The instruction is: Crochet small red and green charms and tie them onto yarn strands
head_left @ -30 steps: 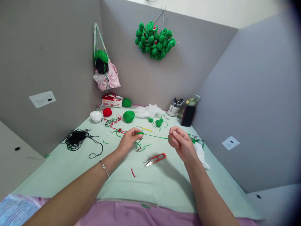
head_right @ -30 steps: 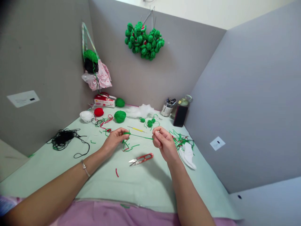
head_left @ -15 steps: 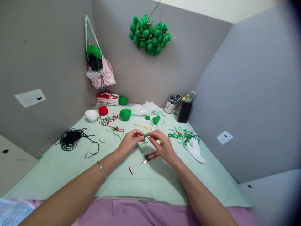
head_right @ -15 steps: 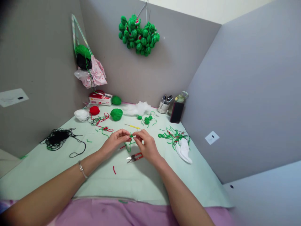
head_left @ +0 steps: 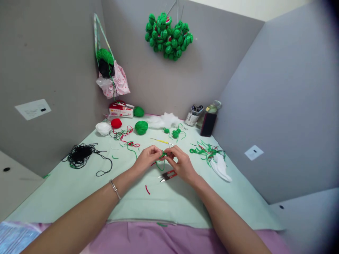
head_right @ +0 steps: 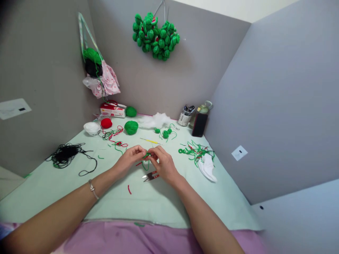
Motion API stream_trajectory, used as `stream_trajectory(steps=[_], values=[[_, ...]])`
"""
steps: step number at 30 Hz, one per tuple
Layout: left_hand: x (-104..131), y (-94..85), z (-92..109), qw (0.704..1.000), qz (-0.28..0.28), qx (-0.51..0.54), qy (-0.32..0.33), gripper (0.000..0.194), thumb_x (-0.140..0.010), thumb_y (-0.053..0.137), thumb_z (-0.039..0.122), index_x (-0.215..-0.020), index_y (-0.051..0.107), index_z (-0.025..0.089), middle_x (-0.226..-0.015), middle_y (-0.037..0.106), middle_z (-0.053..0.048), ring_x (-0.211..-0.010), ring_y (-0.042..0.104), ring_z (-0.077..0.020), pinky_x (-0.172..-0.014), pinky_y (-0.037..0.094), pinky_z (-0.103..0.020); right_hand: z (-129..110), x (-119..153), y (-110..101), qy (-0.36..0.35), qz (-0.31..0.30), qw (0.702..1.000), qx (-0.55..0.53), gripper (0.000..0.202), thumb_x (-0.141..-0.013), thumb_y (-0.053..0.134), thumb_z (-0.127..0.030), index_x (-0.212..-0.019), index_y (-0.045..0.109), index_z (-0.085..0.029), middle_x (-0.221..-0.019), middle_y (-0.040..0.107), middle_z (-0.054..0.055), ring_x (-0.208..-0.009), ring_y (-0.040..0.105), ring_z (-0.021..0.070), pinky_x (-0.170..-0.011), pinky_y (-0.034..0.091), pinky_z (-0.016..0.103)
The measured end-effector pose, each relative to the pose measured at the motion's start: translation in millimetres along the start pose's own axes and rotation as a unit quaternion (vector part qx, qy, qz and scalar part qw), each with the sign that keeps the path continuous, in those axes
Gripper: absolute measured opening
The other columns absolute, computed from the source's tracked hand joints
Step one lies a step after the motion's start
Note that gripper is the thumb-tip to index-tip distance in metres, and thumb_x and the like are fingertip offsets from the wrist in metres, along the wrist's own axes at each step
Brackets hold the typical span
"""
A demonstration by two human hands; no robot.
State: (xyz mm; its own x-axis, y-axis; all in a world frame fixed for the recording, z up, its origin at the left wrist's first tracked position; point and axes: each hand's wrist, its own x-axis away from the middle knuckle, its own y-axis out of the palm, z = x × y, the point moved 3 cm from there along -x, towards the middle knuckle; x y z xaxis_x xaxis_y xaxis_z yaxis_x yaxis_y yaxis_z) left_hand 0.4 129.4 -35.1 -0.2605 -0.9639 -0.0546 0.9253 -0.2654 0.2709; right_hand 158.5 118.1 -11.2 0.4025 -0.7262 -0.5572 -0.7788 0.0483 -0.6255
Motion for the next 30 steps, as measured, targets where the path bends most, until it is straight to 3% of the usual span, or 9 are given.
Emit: stream_trajectory(steps=[9,17,23,30], values=[[-3,-1.5,-4,1.000,-0.005,-0.013,0.003,0.028,-0.075,0.074,0.040,-0.077,0.063,0.014,-0.079,0.066,-0.003,-0.076,0.063,-0.0160,-0.079,0.050,-0.033,2,1,2,-0.014,-0.026,1.000,-0.012,0.013,-0.092,0.057,-0.019,-0.098,0.067,-0.024,-0.086,0.059,0.004,-0.076,0.058,0.0155,-0.067,0.046,0.028],[-3,-2.6,-8,1.000,-0.003,-0.001,0.006,0.028,-0.074,0.074,0.039,-0.079,0.061,0.014,-0.077,0.065,-0.001,-0.074,0.064,-0.0151,-0.080,0.050,-0.032,6,1,4,0.006,-0.006,1.000,-0.022,0.007,-0.090,0.060,-0.022,-0.097,0.062,-0.022,-0.086,0.056,0.003,-0.074,0.055,0.0146,-0.069,0.047,0.029],[-4,-3.6,-13,1.000,-0.004,-0.005,0.000,0.028,-0.076,0.073,0.038,-0.080,0.061,0.014,-0.079,0.063,-0.001,-0.076,0.063,-0.0147,-0.080,0.051,-0.031,5,2,5,-0.020,-0.038,0.999,0.014,0.018,-0.094,0.053,-0.022,-0.107,0.066,-0.024,-0.092,0.058,0.004,-0.077,0.056,0.0143,-0.067,0.045,0.027],[-3,0.5,-11,0.997,-0.041,-0.005,0.063,0.027,-0.086,0.062,0.043,-0.097,0.060,0.019,-0.096,0.063,-0.003,-0.091,0.064,-0.0178,-0.091,0.051,-0.036,11,-1,3,0.021,-0.022,0.999,-0.032,0.015,-0.092,0.056,-0.019,-0.100,0.068,-0.022,-0.088,0.059,0.003,-0.076,0.056,0.0142,-0.070,0.047,0.028]])
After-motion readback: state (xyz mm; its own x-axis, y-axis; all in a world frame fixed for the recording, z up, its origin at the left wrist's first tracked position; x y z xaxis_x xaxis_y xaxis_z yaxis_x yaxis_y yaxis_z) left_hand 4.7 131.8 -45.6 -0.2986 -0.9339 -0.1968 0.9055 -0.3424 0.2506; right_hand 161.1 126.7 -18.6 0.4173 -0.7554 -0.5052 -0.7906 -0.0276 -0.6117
